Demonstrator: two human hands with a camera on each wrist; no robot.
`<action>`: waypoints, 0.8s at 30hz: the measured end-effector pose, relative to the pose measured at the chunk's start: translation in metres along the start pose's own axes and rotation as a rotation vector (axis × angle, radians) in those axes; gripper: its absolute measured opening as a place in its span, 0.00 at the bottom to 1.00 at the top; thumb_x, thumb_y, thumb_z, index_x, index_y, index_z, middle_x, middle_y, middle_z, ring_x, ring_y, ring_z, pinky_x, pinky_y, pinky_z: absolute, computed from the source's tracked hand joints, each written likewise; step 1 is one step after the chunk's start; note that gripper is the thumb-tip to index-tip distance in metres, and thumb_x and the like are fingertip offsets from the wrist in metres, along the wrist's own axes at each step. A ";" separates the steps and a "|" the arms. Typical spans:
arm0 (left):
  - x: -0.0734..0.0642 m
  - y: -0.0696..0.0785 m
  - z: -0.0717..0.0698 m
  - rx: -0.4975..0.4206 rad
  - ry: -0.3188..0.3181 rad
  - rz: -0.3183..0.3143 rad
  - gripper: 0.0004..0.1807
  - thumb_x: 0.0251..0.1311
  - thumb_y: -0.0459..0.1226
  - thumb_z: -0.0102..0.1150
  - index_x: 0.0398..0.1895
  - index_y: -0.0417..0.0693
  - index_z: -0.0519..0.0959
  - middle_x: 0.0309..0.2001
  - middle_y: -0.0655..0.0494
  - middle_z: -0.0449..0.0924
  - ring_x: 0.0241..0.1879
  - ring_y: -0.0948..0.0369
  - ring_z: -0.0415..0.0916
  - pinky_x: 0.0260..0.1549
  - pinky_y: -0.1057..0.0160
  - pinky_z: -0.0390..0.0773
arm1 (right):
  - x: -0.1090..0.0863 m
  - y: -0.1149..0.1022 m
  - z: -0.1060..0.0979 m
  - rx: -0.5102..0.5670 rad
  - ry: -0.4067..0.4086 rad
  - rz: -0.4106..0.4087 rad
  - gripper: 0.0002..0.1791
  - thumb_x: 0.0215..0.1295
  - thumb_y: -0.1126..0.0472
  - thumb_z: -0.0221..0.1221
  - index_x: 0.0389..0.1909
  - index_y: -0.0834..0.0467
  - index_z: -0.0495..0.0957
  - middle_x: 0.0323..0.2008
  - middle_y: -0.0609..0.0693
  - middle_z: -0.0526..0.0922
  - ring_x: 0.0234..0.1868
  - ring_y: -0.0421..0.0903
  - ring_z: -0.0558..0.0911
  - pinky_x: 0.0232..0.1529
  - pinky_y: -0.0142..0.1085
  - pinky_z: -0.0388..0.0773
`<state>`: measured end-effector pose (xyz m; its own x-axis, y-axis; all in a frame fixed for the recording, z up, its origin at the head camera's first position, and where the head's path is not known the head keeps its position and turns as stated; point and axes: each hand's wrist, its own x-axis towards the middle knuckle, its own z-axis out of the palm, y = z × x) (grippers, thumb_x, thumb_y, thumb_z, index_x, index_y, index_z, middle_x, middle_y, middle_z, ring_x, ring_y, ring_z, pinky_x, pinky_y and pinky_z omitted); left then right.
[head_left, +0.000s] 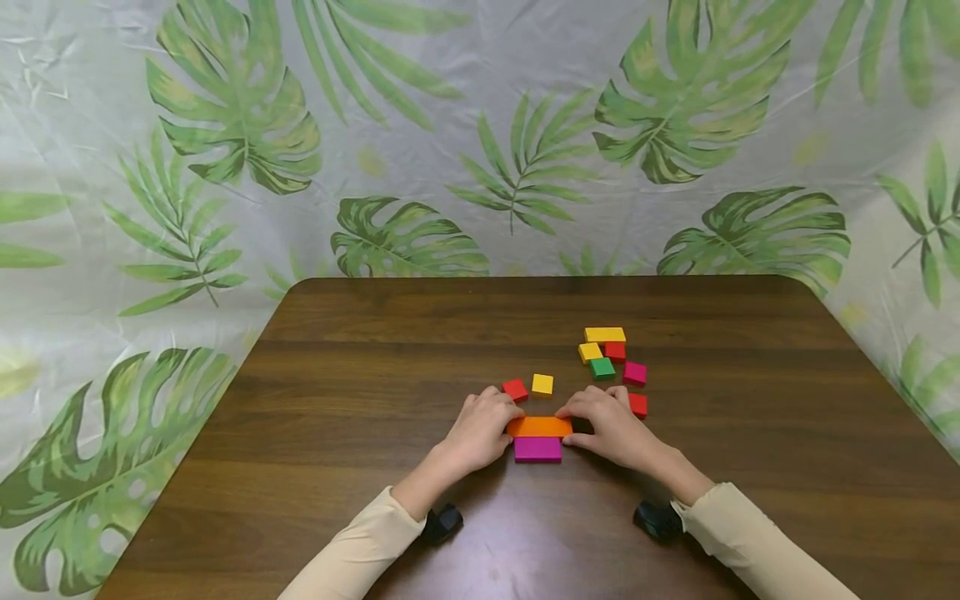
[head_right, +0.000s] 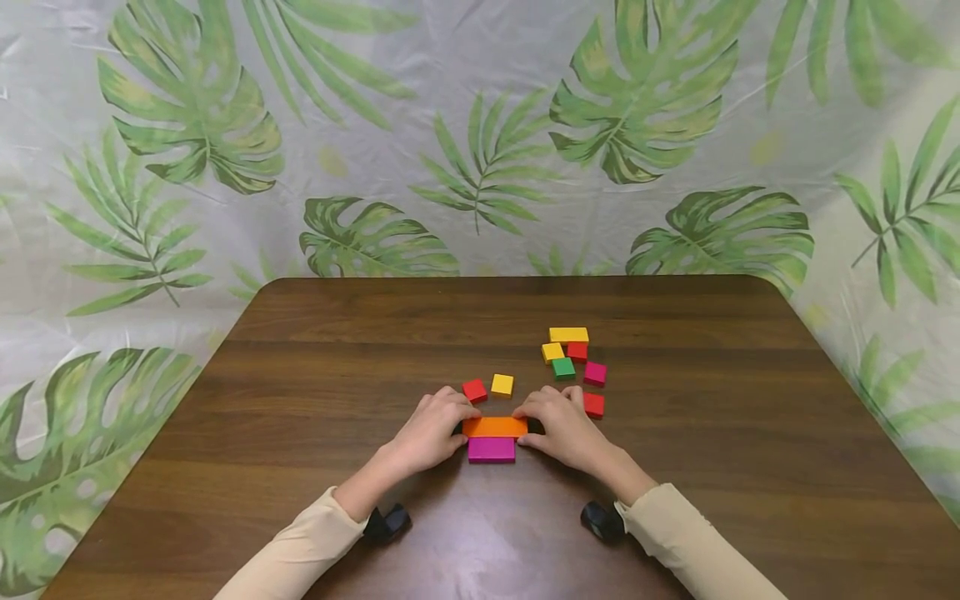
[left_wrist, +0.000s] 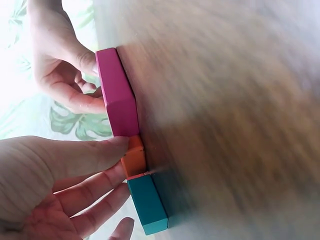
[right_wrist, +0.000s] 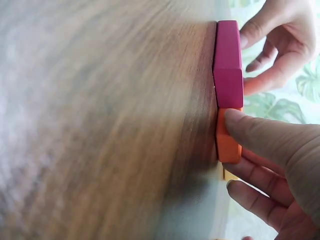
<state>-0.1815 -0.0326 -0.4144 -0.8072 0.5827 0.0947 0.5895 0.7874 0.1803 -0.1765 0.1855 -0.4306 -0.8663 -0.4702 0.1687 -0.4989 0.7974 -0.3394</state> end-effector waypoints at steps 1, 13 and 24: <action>0.000 0.000 0.000 -0.002 -0.004 0.000 0.15 0.50 0.34 0.64 0.43 0.52 0.82 0.44 0.61 0.82 0.44 0.60 0.70 0.37 0.63 0.64 | 0.000 0.000 0.000 -0.003 -0.001 0.000 0.16 0.48 0.51 0.68 0.39 0.51 0.83 0.37 0.43 0.83 0.43 0.42 0.73 0.42 0.42 0.53; 0.001 -0.002 -0.002 -0.044 -0.019 0.068 0.13 0.48 0.30 0.63 0.40 0.46 0.84 0.38 0.57 0.84 0.38 0.60 0.74 0.41 0.67 0.75 | -0.007 -0.007 -0.001 -0.009 -0.043 0.006 0.16 0.48 0.53 0.68 0.40 0.51 0.82 0.39 0.43 0.82 0.44 0.43 0.74 0.44 0.44 0.56; -0.004 0.000 -0.004 -0.072 -0.053 0.075 0.14 0.49 0.30 0.64 0.42 0.44 0.83 0.40 0.56 0.84 0.43 0.60 0.76 0.46 0.66 0.76 | -0.012 -0.011 -0.002 0.003 -0.053 -0.007 0.15 0.50 0.55 0.67 0.40 0.51 0.82 0.39 0.43 0.82 0.45 0.43 0.74 0.44 0.43 0.56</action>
<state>-0.1782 -0.0361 -0.4107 -0.7572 0.6504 0.0594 0.6427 0.7259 0.2450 -0.1608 0.1826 -0.4270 -0.8604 -0.4948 0.1222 -0.5046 0.7932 -0.3408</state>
